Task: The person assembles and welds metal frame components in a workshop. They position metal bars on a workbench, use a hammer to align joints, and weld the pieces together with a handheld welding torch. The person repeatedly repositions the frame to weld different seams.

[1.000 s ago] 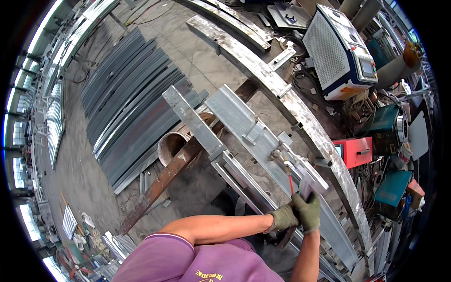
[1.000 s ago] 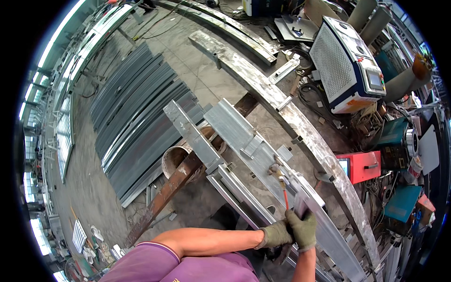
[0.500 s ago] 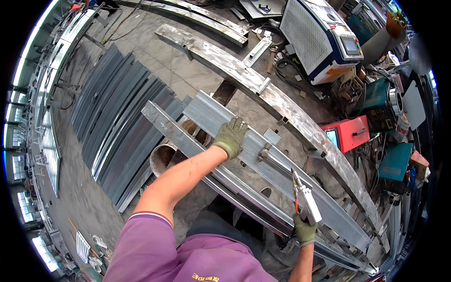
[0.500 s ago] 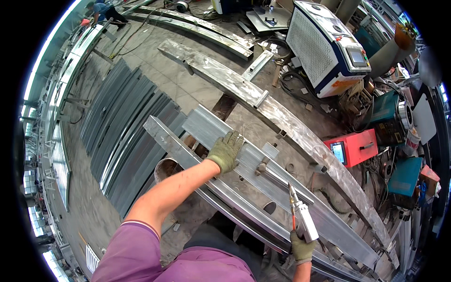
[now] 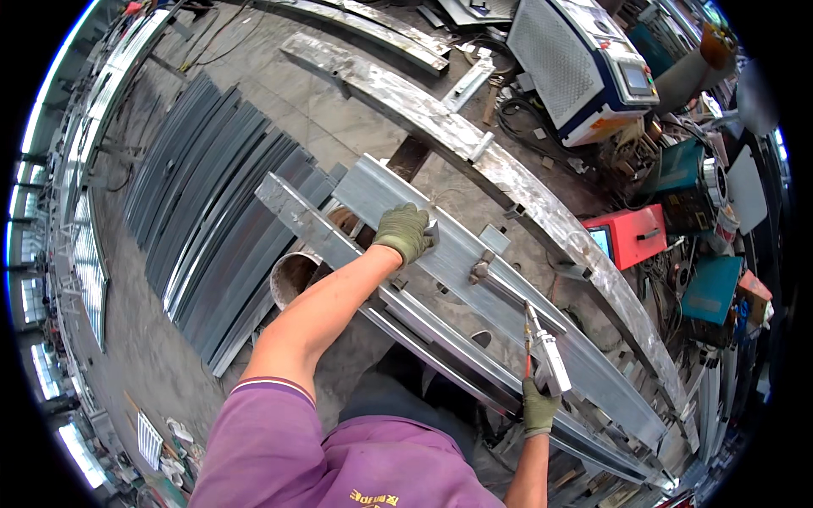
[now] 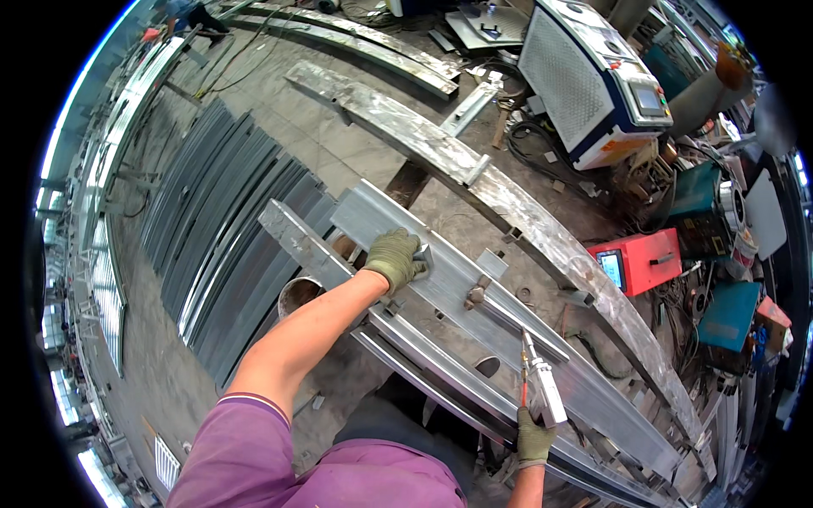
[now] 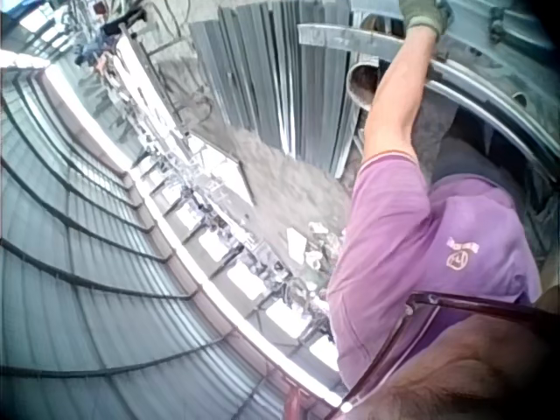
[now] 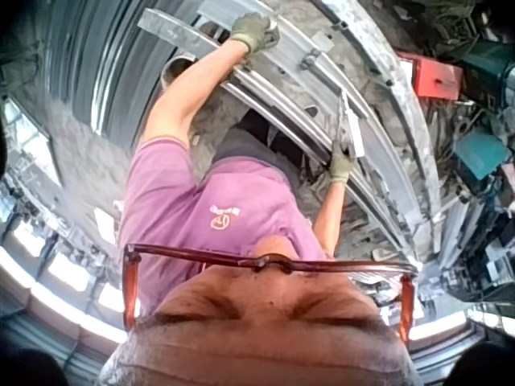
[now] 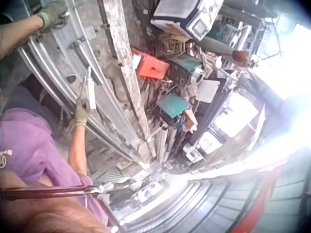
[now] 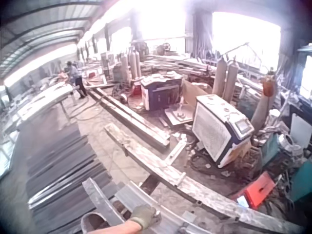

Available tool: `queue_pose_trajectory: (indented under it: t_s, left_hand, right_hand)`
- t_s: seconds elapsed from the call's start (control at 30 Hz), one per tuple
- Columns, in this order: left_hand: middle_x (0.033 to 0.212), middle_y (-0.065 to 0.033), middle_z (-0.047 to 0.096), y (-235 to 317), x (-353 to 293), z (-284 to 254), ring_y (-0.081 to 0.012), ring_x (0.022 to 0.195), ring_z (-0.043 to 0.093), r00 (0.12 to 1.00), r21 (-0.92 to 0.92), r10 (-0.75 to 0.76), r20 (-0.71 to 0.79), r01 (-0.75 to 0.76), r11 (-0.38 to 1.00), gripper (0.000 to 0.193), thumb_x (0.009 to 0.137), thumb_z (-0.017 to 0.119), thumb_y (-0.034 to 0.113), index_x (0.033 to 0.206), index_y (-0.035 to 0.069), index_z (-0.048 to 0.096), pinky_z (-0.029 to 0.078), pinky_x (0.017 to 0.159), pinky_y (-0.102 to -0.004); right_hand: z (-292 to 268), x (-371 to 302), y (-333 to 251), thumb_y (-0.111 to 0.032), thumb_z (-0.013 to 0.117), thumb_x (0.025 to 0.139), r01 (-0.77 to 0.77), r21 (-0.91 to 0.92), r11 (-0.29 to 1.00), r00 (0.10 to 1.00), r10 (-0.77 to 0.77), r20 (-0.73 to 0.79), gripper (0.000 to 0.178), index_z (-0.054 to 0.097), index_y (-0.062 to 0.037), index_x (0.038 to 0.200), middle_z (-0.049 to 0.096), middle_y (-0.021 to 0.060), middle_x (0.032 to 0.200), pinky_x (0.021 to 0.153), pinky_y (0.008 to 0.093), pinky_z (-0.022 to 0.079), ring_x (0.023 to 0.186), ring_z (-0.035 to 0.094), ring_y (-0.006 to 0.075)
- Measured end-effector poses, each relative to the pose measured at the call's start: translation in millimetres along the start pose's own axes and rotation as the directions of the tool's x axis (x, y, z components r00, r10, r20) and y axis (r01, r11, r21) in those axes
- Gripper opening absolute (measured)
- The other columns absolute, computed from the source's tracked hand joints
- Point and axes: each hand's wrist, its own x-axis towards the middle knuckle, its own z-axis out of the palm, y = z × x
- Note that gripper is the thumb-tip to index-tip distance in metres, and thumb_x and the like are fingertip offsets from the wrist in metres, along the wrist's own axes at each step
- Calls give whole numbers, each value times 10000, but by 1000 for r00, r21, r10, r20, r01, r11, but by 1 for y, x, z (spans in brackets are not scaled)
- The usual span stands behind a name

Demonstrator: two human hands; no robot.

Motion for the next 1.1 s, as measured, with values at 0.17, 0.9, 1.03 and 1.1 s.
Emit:
queue_pose_trajectory:
  t_s: [0.17,0.9,1.03,1.1]
  left_hand:
    - [1129,-191,749,-45,-90,-22,-373,1075,721,939,-578,-279,-202,116,808,361,953,805,286,1203,55,686,548,931,-459]
    - [1182,-186,696,-16,-189,18,-368,1110,697,960,-212,-279,-30,267,940,349,1007,655,359,1180,56,663,575,920,-514]
    - [1271,-201,692,-27,-176,36,-397,1150,693,959,-266,-271,78,282,922,385,1008,656,366,1213,40,651,571,965,-511]
    - [1287,-212,682,-30,-178,37,-408,1169,683,958,-275,-270,98,287,918,413,1017,648,373,1244,28,629,562,983,-514]
  right_hand:
    - [-5,12,24,-84,836,893,-36,-93,995,999,38,23,375,727,26,1235,761,96,1134,941,365,556,1027,711,214]
    - [-5,22,34,-167,858,921,89,-215,973,995,-95,-18,376,732,42,1207,764,122,1155,921,375,562,1017,708,213]
    - [1,16,31,-177,860,919,173,-181,968,983,-182,-38,409,717,50,1228,757,120,1138,924,369,556,999,695,213]
    - [6,12,24,-168,856,914,202,-155,967,977,-210,-39,428,702,54,1247,751,126,1150,920,370,556,997,690,218]
